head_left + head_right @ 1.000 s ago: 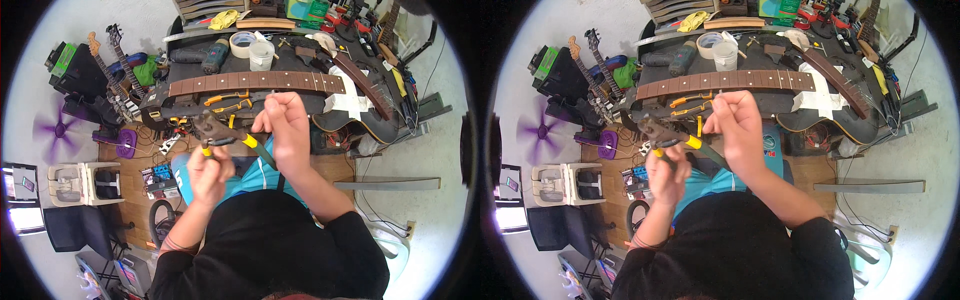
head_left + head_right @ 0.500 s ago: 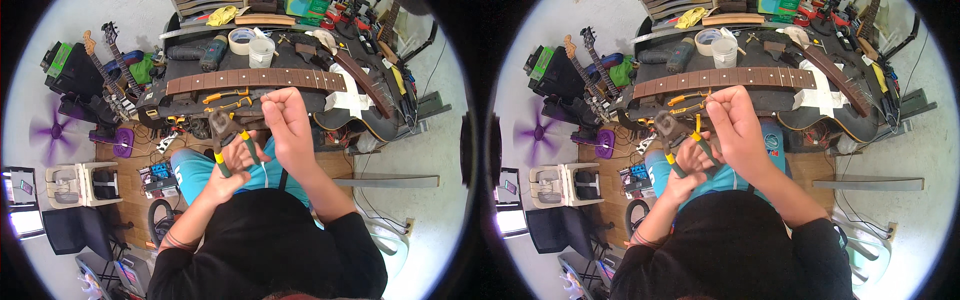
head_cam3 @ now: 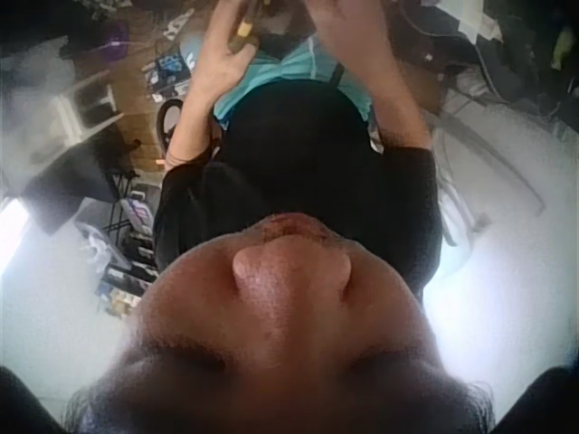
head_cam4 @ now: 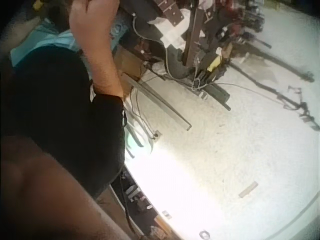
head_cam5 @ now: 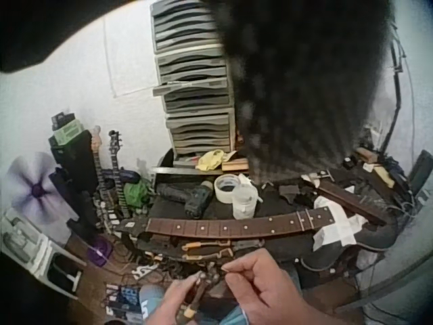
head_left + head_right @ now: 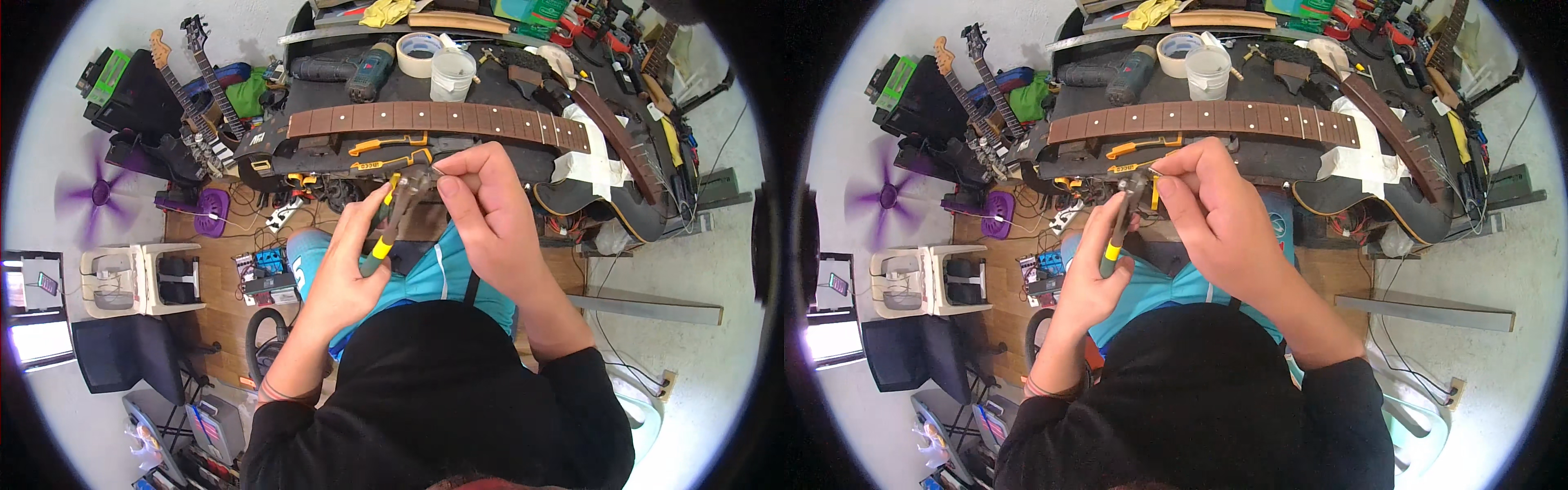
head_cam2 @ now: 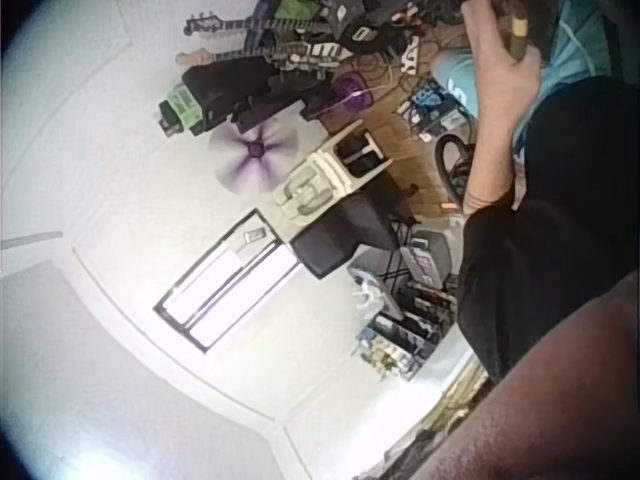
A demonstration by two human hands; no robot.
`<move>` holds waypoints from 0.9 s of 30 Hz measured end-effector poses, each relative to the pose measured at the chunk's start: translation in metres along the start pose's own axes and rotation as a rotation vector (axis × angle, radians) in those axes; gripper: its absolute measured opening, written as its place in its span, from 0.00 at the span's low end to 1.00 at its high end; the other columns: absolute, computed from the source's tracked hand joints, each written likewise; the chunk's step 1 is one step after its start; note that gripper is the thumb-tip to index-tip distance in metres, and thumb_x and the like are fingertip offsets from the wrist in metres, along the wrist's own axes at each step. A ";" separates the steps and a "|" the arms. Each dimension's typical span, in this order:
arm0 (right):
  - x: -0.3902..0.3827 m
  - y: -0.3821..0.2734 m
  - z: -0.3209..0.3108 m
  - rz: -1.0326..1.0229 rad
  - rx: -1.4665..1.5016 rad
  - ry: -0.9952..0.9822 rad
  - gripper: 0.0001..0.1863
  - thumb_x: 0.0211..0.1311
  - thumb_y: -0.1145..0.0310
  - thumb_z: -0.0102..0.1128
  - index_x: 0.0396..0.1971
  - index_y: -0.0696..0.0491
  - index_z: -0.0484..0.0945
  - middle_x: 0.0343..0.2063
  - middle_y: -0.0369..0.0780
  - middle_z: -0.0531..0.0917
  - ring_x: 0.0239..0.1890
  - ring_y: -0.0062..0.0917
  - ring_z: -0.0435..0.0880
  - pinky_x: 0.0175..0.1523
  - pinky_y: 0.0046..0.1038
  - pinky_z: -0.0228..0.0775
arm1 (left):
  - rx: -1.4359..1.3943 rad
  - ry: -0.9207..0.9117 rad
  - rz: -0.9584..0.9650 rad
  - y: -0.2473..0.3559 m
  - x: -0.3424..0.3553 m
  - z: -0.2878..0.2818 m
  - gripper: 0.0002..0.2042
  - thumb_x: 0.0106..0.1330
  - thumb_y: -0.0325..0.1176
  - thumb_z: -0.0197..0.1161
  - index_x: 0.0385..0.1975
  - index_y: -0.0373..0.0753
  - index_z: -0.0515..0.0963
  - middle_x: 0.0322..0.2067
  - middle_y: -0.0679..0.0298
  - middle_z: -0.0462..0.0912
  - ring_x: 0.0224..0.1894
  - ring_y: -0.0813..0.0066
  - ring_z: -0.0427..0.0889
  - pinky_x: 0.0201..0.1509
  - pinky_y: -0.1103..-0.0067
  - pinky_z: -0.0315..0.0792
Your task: The person trims pieces of fret wire using a pair of end cutters while sitting at a workbench with a guitar neck.
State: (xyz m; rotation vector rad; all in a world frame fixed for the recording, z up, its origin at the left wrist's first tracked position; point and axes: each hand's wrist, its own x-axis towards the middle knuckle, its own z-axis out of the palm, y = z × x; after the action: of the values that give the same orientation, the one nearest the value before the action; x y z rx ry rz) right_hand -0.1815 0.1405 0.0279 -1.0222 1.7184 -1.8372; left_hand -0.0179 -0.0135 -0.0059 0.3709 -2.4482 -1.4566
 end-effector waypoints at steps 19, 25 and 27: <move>0.002 0.017 -0.004 -0.035 -0.043 0.029 0.06 0.81 0.74 0.60 0.51 0.58 0.76 0.37 0.37 0.87 0.35 0.14 0.80 0.41 0.23 0.73 | 0.036 -0.017 -0.069 0.008 -0.002 0.002 0.40 0.60 0.14 0.58 0.79 0.34 0.65 0.57 0.56 0.78 0.63 0.64 0.80 0.75 0.70 0.67; 0.003 0.026 -0.005 -0.066 -0.052 0.039 0.06 0.80 0.74 0.61 0.50 0.57 0.78 0.35 0.37 0.86 0.32 0.16 0.79 0.39 0.25 0.73 | 0.042 0.007 -0.087 0.010 -0.006 0.004 0.34 0.69 0.15 0.62 0.78 0.33 0.67 0.57 0.56 0.81 0.59 0.68 0.83 0.71 0.72 0.71; 0.003 0.029 -0.006 -0.097 -0.096 0.038 0.06 0.80 0.74 0.62 0.50 0.57 0.79 0.34 0.38 0.86 0.31 0.17 0.79 0.38 0.25 0.73 | 0.069 0.022 -0.071 0.008 -0.007 0.005 0.32 0.71 0.17 0.63 0.77 0.33 0.68 0.57 0.56 0.82 0.59 0.70 0.83 0.70 0.72 0.72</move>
State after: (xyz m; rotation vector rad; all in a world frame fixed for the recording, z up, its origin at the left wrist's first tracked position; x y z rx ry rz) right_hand -0.1928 0.1378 0.0008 -1.1334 1.8246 -1.8598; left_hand -0.0135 -0.0031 -0.0020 0.4901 -2.4972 -1.3900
